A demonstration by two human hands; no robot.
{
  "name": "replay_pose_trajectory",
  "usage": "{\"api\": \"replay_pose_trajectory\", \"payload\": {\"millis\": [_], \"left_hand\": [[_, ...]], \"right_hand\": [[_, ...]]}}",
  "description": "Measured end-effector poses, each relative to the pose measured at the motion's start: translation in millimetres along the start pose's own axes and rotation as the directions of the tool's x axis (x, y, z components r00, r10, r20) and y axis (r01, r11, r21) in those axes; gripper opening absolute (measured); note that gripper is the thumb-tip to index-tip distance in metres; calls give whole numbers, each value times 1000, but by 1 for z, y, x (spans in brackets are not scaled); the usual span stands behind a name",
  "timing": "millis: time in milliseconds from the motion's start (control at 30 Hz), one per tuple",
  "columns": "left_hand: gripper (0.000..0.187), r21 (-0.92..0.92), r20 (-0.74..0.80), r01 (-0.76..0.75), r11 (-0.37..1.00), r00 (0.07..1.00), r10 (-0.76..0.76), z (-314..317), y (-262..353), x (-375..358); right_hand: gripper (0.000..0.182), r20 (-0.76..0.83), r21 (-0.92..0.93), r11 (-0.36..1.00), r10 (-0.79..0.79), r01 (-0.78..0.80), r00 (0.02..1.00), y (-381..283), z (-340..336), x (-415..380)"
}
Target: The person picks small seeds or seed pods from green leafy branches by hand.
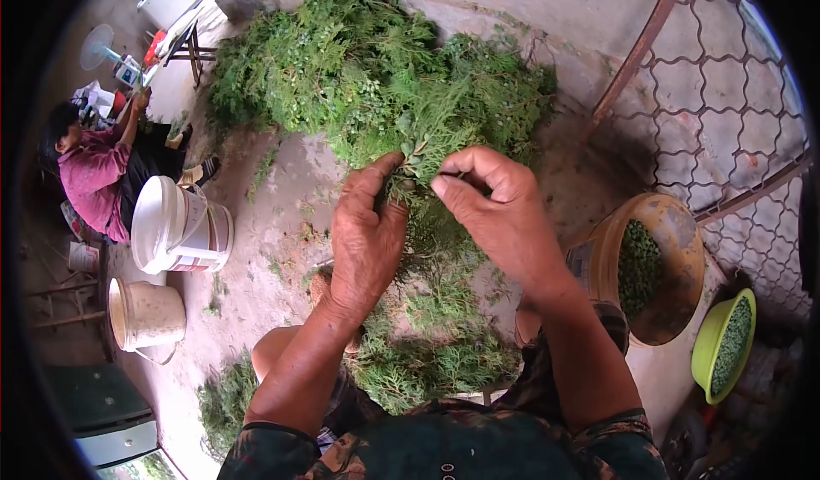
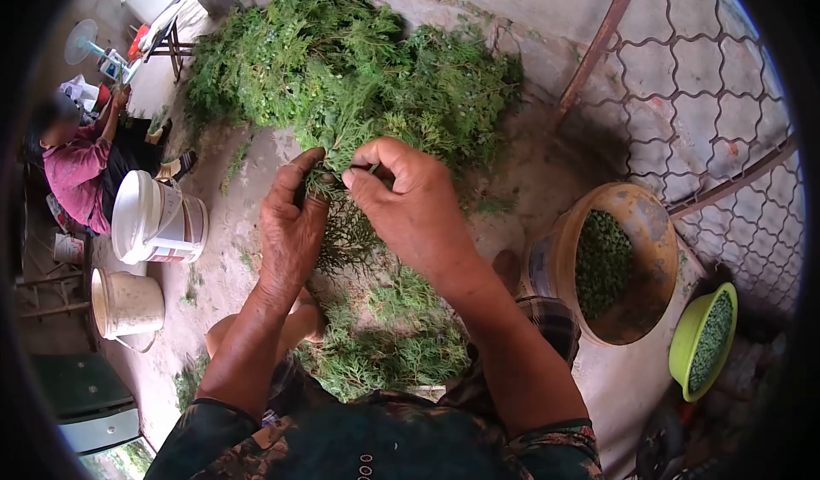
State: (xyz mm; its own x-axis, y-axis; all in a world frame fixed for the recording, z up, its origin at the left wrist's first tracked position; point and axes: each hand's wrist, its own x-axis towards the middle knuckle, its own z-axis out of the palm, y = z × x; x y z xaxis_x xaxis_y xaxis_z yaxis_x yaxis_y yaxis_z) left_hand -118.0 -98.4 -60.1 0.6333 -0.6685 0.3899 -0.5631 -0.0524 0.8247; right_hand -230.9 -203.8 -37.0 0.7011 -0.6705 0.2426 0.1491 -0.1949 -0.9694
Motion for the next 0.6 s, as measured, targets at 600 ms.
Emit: {"api": "replay_pose_trajectory", "payload": {"millis": [600], "left_hand": [[32,-154,-27,95,984,995,-100,1,-2,-6]], "right_hand": [[13,-80,-410,909,-123,80,989,9,14,-1]]}}
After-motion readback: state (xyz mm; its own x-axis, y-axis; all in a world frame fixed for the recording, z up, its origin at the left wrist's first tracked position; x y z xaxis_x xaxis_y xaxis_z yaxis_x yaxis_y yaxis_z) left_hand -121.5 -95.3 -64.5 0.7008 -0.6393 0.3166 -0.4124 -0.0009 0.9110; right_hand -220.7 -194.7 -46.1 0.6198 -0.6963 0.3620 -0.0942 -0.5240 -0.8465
